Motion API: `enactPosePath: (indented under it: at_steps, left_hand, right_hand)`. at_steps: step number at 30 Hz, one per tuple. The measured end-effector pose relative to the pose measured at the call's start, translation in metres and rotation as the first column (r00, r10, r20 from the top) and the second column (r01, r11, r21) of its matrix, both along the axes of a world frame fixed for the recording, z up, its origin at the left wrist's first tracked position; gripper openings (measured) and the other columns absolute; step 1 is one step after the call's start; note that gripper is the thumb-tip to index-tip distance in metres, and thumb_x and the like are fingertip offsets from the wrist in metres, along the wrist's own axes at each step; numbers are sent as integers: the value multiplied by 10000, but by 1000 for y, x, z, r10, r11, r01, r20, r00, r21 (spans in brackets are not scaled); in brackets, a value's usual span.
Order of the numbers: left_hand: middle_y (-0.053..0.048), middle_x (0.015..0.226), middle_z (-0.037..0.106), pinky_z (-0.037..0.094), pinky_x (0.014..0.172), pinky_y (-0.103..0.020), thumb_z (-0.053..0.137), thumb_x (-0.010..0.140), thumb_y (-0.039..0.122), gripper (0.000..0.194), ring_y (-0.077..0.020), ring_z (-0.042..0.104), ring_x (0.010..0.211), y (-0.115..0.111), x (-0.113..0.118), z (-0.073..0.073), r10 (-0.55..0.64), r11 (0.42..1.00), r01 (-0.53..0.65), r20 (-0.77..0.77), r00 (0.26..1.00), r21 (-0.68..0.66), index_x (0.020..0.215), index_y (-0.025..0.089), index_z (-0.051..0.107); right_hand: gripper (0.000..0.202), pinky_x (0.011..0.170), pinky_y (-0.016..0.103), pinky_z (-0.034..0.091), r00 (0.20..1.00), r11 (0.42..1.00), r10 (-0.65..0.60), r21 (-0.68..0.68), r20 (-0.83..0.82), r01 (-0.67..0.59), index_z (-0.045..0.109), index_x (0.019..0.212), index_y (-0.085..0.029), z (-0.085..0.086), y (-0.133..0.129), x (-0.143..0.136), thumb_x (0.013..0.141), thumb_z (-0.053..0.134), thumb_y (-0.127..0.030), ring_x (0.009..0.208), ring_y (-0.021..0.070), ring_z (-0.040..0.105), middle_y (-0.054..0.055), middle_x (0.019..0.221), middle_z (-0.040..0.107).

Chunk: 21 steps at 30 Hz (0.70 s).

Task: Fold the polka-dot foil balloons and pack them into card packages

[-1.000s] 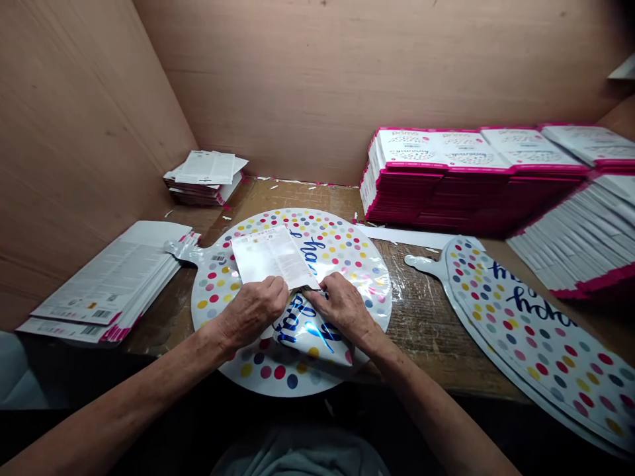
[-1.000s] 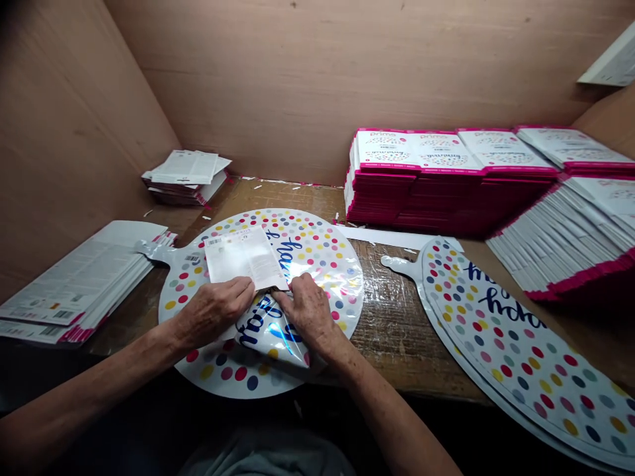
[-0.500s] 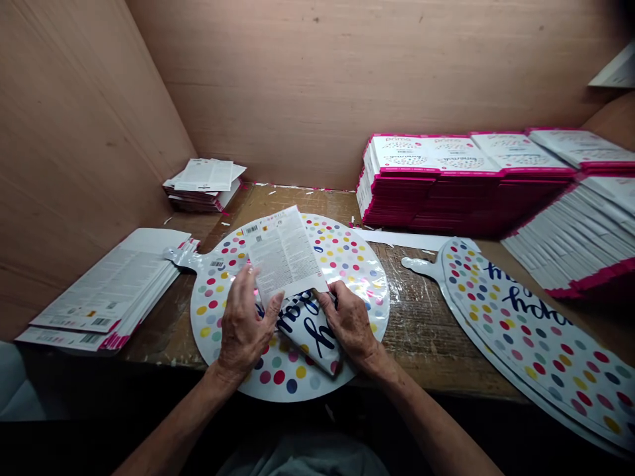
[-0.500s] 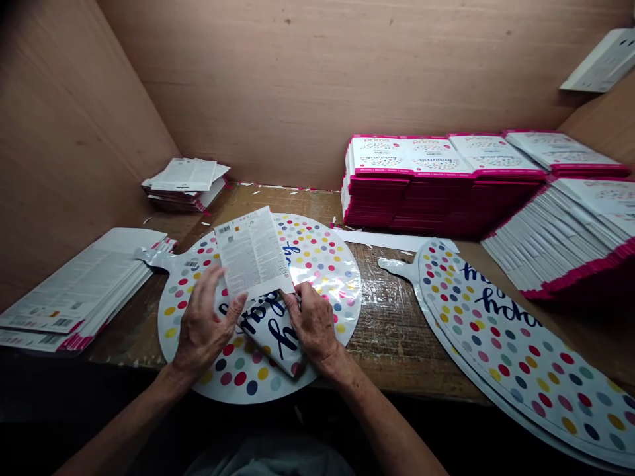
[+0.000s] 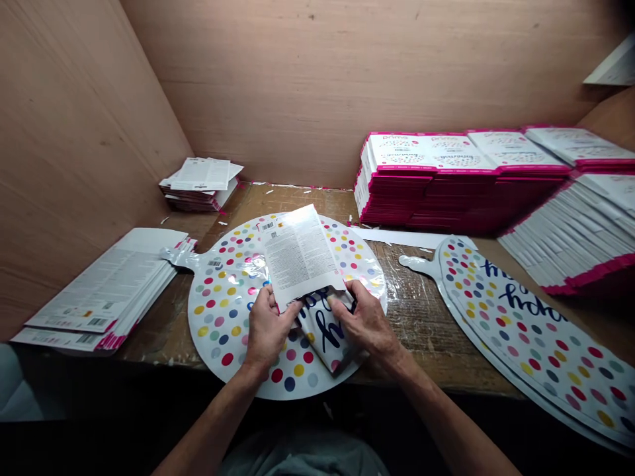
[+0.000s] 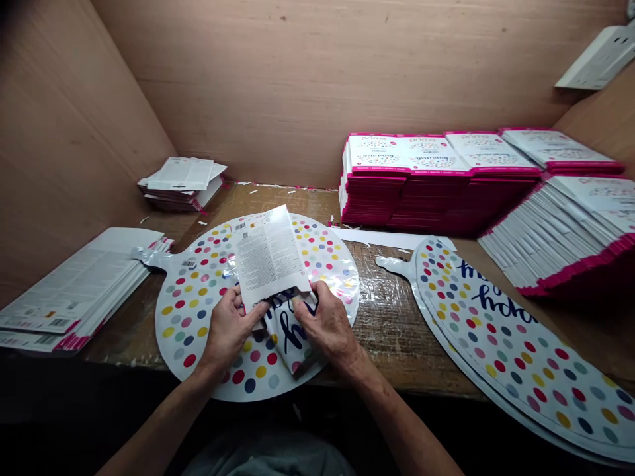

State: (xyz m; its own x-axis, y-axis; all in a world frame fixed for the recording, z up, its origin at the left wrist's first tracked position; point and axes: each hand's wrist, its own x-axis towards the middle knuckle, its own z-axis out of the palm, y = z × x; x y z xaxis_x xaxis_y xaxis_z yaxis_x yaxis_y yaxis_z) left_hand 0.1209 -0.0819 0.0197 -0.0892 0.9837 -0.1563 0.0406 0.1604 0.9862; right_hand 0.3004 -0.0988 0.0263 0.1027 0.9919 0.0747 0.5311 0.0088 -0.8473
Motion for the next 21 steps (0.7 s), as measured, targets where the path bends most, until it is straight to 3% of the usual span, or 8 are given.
enactPosePath:
  at_steps: [4,6,9,12,14,16,19,21]
  left_hand:
    - [-90,922,746,579,806,-439,779,683,350,418,-277,719,874,3,8,-1,77,997,-71,-229,970,35,1008,167,590]
    - [-98,952,746,586,773,-421,765,693,335,435,-274,720,874,3,11,-1,63,998,-60,-161,985,24,1047,165,580]
    - [-111,1040,738,591,760,-395,736,715,303,479,-256,723,892,7,13,-5,-14,1000,12,65,998,20,1128,166,537]
    - [-124,1055,730,573,809,-393,730,724,303,500,-251,717,913,14,10,-10,126,987,-125,-7,992,96,1161,156,536]
    - [-137,1073,720,557,836,-396,726,735,321,520,-257,706,944,15,7,-7,234,964,-223,-65,970,143,1185,147,534]
    - [-139,1084,714,546,854,-397,750,721,366,556,-264,697,961,9,5,1,212,967,-207,-15,977,149,1185,144,539]
    - [-139,1100,709,527,901,-427,748,676,595,677,-302,672,1026,-8,1,18,-34,988,-2,235,971,154,1159,151,581]
    - [-141,1128,702,500,951,-475,580,675,815,832,-348,621,1128,-15,-1,27,-175,981,117,445,878,155,1191,164,604]
  right_hand:
    - [243,608,283,449,1000,999,-25,-40,14,25,588,942,-199,-3,-6,6,878,517,-422,658,177,591,11,777,645]
    - [251,638,294,468,998,998,-63,3,18,63,591,936,-196,-5,-4,8,888,525,-434,674,183,609,17,786,662]
    - [280,700,327,512,994,993,-103,65,27,101,597,958,-187,-6,-2,9,916,514,-451,764,210,656,48,857,698]
    - [510,838,429,548,988,966,-65,258,141,27,546,1241,-131,-8,-14,5,910,537,-519,1049,293,647,167,1168,664]
    - [766,980,513,496,949,881,-2,450,315,-147,377,1439,-80,-11,-29,-1,868,607,-536,1293,355,497,249,1411,491]
    - [742,1060,525,441,879,757,24,566,476,-327,287,1503,-69,-16,-43,-8,908,596,-386,1386,344,396,257,1474,422]
    - [542,1069,470,455,849,633,41,644,527,-431,344,1489,-93,-21,-52,-14,950,400,-82,1362,266,451,208,1381,554]
    - [504,1061,449,473,859,585,110,667,500,-462,397,1456,-92,-20,-50,-13,956,370,-45,1355,248,462,190,1337,599]
